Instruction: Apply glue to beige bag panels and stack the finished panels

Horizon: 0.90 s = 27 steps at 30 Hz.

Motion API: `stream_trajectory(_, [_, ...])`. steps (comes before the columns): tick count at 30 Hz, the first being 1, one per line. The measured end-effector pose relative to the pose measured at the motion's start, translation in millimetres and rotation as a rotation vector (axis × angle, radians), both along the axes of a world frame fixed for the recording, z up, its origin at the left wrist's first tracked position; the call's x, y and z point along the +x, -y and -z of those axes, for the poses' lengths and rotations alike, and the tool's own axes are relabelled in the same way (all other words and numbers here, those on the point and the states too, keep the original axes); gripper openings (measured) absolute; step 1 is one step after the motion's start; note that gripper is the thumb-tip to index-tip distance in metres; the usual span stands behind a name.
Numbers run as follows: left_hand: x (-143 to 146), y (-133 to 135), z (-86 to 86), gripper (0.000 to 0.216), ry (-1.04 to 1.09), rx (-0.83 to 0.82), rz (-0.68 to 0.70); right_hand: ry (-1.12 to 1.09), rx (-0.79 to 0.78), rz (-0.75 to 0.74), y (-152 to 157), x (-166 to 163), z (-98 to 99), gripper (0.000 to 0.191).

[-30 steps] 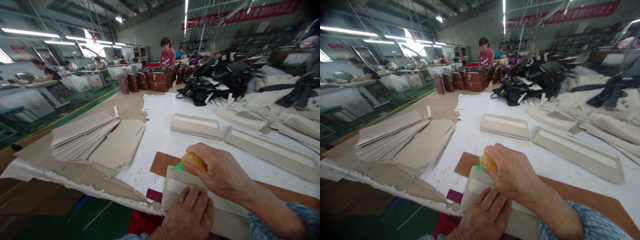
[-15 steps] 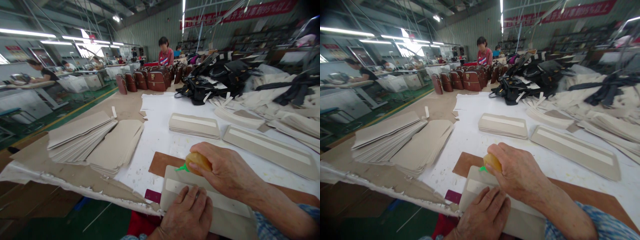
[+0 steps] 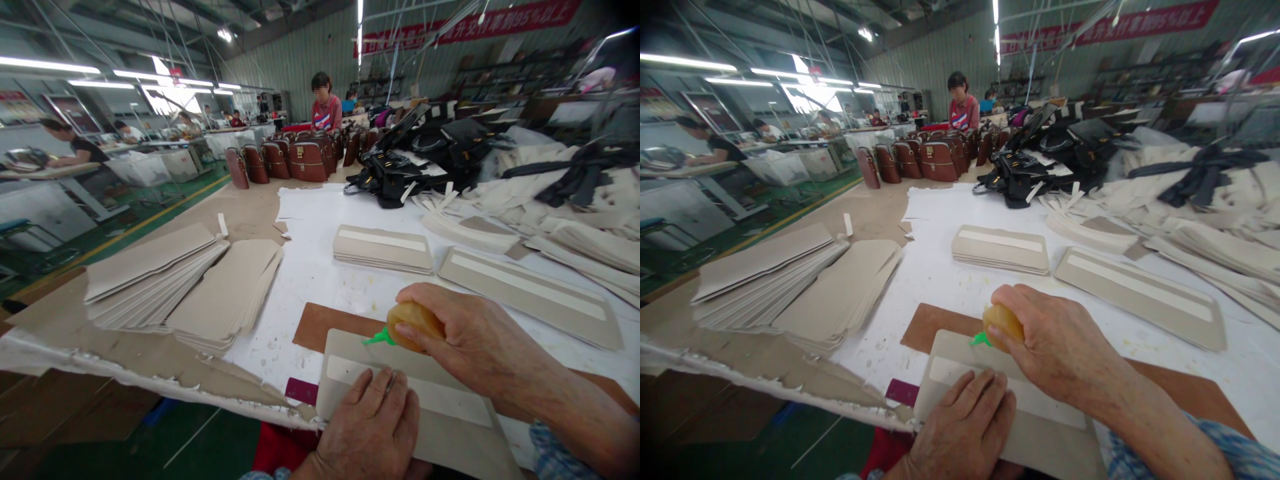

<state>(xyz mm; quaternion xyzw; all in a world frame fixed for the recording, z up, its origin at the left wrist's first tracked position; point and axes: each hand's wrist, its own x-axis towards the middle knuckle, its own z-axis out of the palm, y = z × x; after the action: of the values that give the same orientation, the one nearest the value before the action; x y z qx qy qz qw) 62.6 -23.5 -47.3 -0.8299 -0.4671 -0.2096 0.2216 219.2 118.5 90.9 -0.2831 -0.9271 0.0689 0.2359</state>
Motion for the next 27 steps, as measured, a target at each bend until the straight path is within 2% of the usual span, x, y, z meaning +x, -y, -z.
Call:
stream_trajectory(5, [0, 0, -2.5, 0.065, 0.041, 0.035, -0.003, 0.0, -0.034, 0.04, 0, 7, -2.6, 0.013])
stream_trajectory(10, [1, 0, -0.5, 0.068, 0.024, 0.002, -0.01, -0.006, 0.014, 0.022, 1, 0, -1.6, 0.009])
stream_trajectory(14, [1, 0, 0.8, 0.064, 0.04, 0.039, 0.001, -0.001, 0.022, 0.026, 2, 0, -0.6, 0.01])
stream_trajectory(19, [1, 1, 0.2, 0.068, 0.015, 0.01, -0.006, 0.019, -0.014, 0.052, 0, 13, -0.4, 0.015])
stream_trajectory(27, [-1, 1, -11.3, 0.059, 0.057, 0.043, -0.008, 0.029, -0.087, 0.148, -2, 34, -1.6, 0.021])
